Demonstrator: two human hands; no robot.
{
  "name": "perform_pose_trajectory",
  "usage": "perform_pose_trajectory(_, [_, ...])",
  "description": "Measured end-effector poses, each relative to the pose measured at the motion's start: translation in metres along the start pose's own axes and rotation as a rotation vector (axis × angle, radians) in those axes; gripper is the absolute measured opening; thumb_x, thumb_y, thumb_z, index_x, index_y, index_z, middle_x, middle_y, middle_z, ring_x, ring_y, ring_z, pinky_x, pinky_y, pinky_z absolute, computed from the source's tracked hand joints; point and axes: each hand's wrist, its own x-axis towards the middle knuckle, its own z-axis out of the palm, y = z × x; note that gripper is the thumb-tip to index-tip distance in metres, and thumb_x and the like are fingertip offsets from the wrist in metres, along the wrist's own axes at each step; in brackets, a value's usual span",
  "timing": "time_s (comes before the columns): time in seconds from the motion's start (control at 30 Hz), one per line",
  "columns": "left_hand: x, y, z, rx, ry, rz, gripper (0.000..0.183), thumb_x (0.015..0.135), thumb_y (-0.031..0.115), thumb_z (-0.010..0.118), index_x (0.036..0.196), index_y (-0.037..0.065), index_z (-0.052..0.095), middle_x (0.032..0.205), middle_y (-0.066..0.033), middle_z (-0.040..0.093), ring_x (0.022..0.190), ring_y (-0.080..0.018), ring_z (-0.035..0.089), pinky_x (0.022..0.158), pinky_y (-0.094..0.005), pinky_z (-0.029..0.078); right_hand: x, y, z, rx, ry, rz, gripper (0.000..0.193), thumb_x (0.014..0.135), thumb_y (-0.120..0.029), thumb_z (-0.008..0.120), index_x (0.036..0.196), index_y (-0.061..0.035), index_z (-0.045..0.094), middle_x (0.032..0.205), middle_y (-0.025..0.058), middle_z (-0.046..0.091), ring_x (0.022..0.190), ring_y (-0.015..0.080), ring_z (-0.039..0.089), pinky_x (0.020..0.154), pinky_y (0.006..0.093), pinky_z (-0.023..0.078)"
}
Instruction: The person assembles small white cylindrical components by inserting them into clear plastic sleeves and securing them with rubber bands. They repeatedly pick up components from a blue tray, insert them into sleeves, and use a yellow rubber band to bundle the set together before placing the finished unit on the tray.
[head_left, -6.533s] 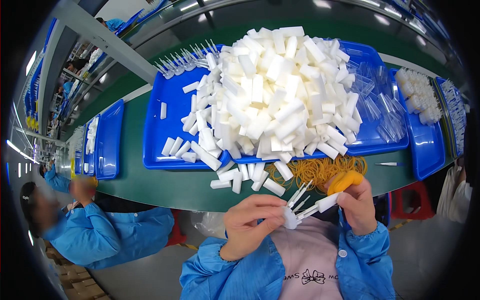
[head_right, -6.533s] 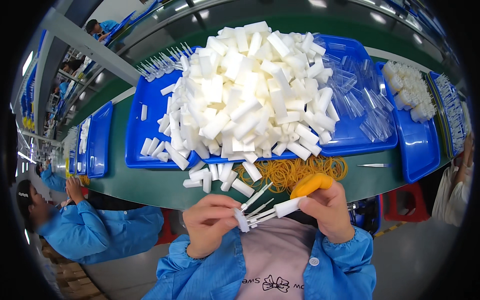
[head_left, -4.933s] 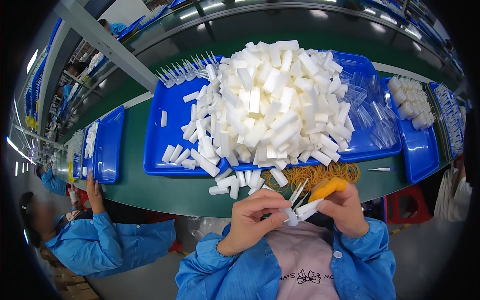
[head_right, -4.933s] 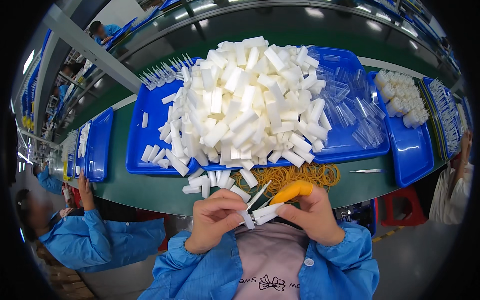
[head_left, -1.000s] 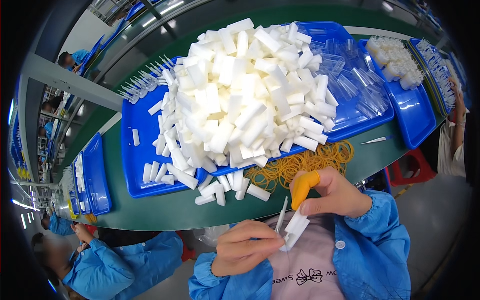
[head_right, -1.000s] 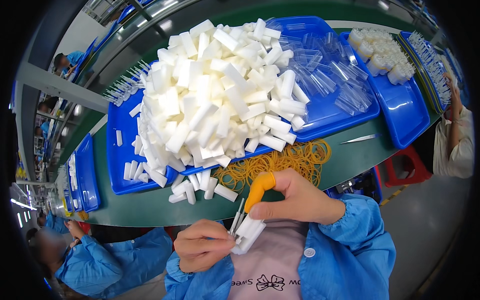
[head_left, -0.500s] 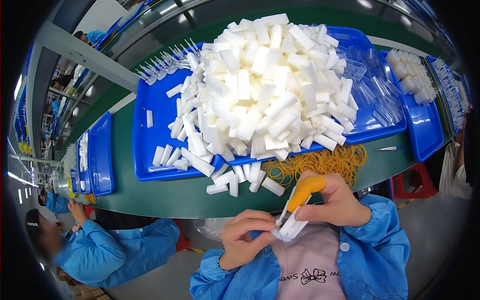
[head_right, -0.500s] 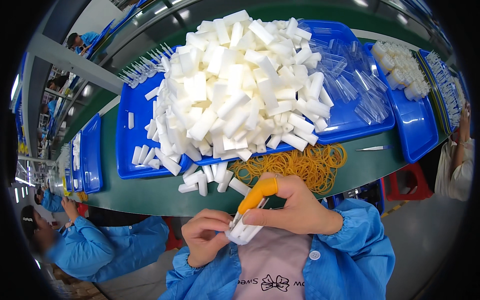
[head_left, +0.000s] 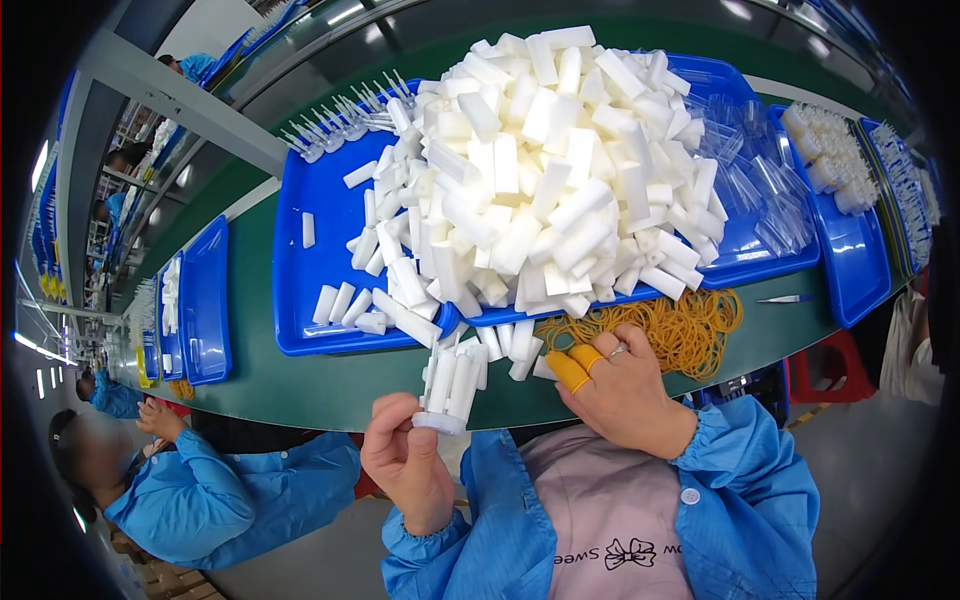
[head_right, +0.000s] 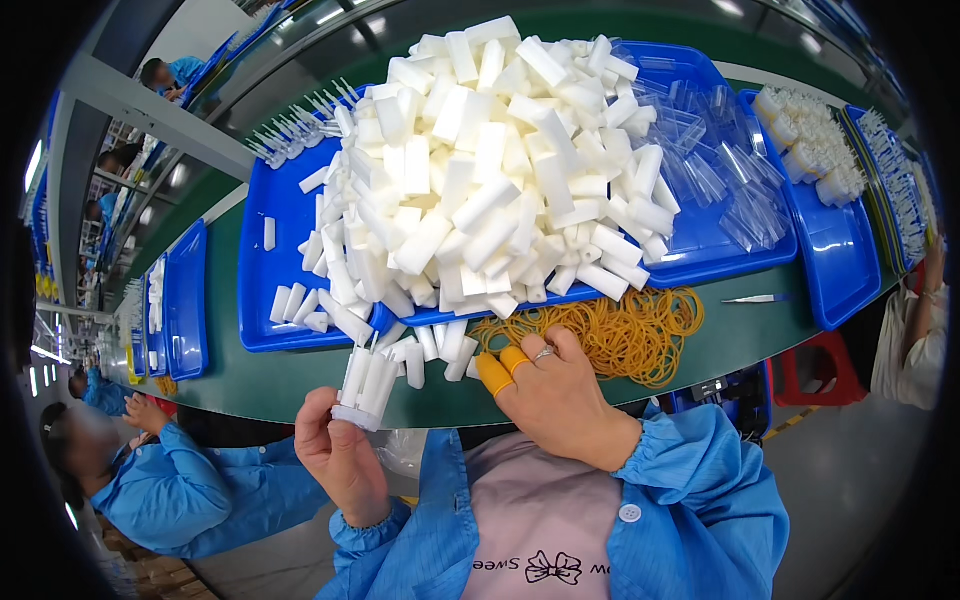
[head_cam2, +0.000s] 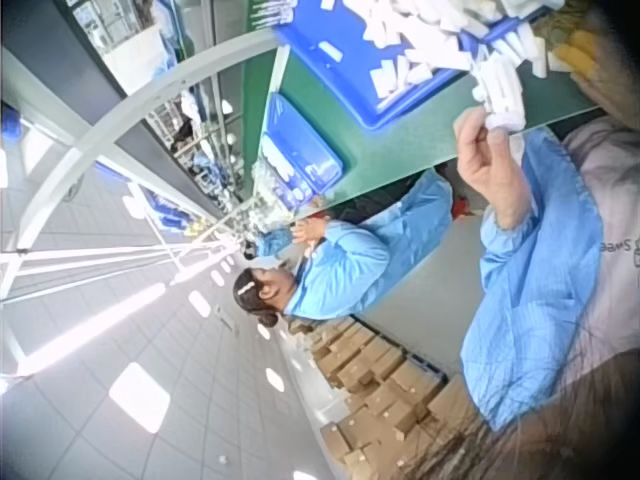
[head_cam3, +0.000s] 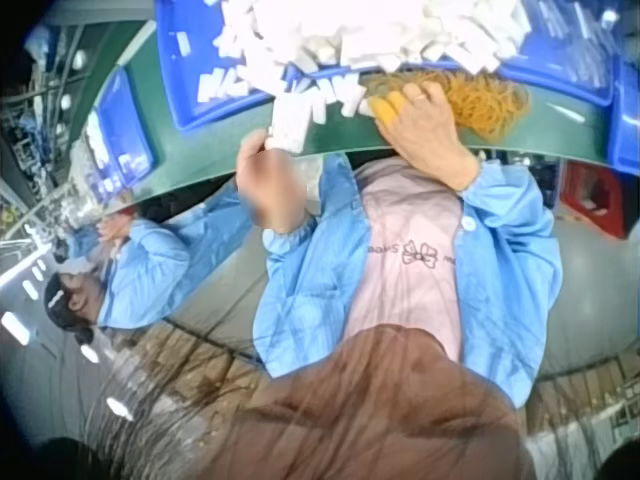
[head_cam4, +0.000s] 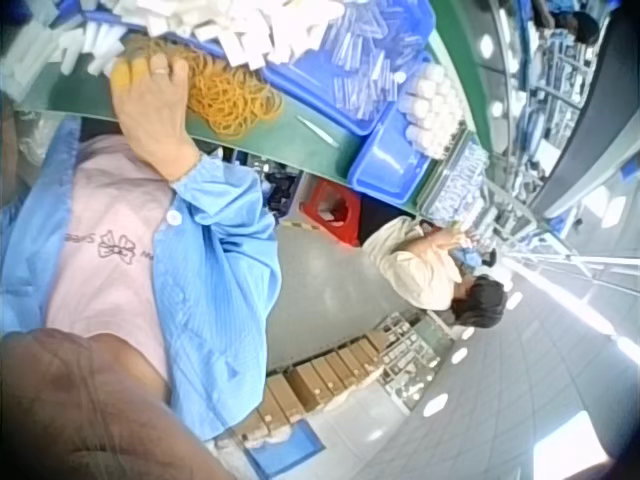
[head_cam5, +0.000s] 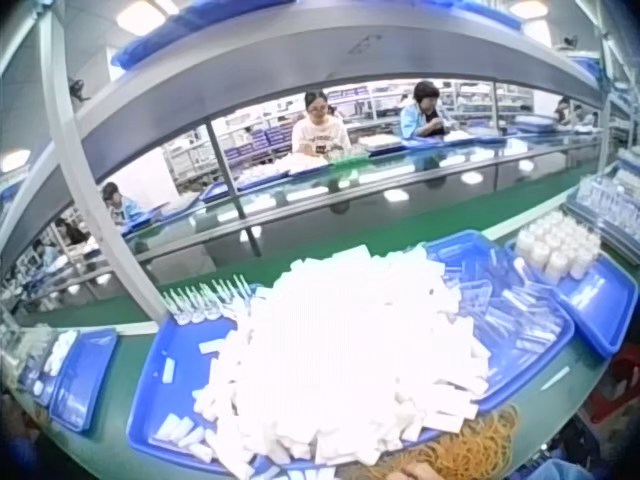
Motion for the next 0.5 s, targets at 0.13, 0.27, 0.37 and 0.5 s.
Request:
perform_pose_trajectory(0.13, [0.002, 0.002, 0.001, 0.036, -0.028, 0.035, 0.021, 0.084, 0.014, 0.065, 0.095, -0.002, 0.057, 0.092, -0.0074, 0.052, 0.084, -0.0132, 0.049, 0.074, -0.0254, 0.041, -0.003, 0.003, -0.006, 0.048, 0.047, 0.014, 0.028, 0.072, -0.016, 0.060, 0.098, -0.0069, 0.063, 0.080, 0.0037, 0.056, 0.077, 0.0194, 0.051, 0.080, 0.0351, 0.037])
perform_pose_trajectory(0.27, [-0.002, 0.005, 0.006, 0.065, -0.066, 0.070, 0.020, 0.082, 0.016, 0.066, 0.085, -0.001, 0.057, 0.087, -0.0091, 0.054, 0.080, -0.0168, 0.051, 0.070, -0.0264, 0.041, -0.002, 0.011, -0.042, 0.511, 0.127, 0.226, 0.025, 0.075, -0.005, 0.060, 0.100, -0.0059, 0.062, 0.082, 0.0064, 0.057, 0.073, 0.0217, 0.053, 0.073, 0.0324, 0.042])
perform_pose_trajectory(0.37, [-0.001, 0.008, 0.011, 0.002, -0.269, 0.187, 0.010, 0.076, 0.008, 0.070, 0.080, 0.000, 0.065, 0.085, -0.0124, 0.063, 0.076, -0.0230, 0.059, 0.068, -0.0322, 0.048, -0.006, 0.025, -0.068, 1.057, 0.142, 0.477, 0.016, 0.084, -0.002, 0.057, 0.100, -0.0013, 0.059, 0.090, 0.0069, 0.059, 0.079, 0.0162, 0.057, 0.071, 0.0266, 0.045])
perform_pose_trajectory(0.5, [-0.003, 0.011, 0.022, -0.039, -0.565, 0.287, 0.014, 0.066, 0.000, 0.074, 0.079, 0.001, 0.068, 0.086, -0.0138, 0.065, 0.073, -0.0258, 0.061, 0.064, -0.0331, 0.050, -0.002, 0.037, -0.073, 1.457, 0.101, 0.584, 0.016, 0.090, -0.008, 0.054, 0.100, 0.0029, 0.059, 0.096, 0.0056, 0.059, 0.089, 0.0096, 0.055, 0.080, 0.0233, 0.045])
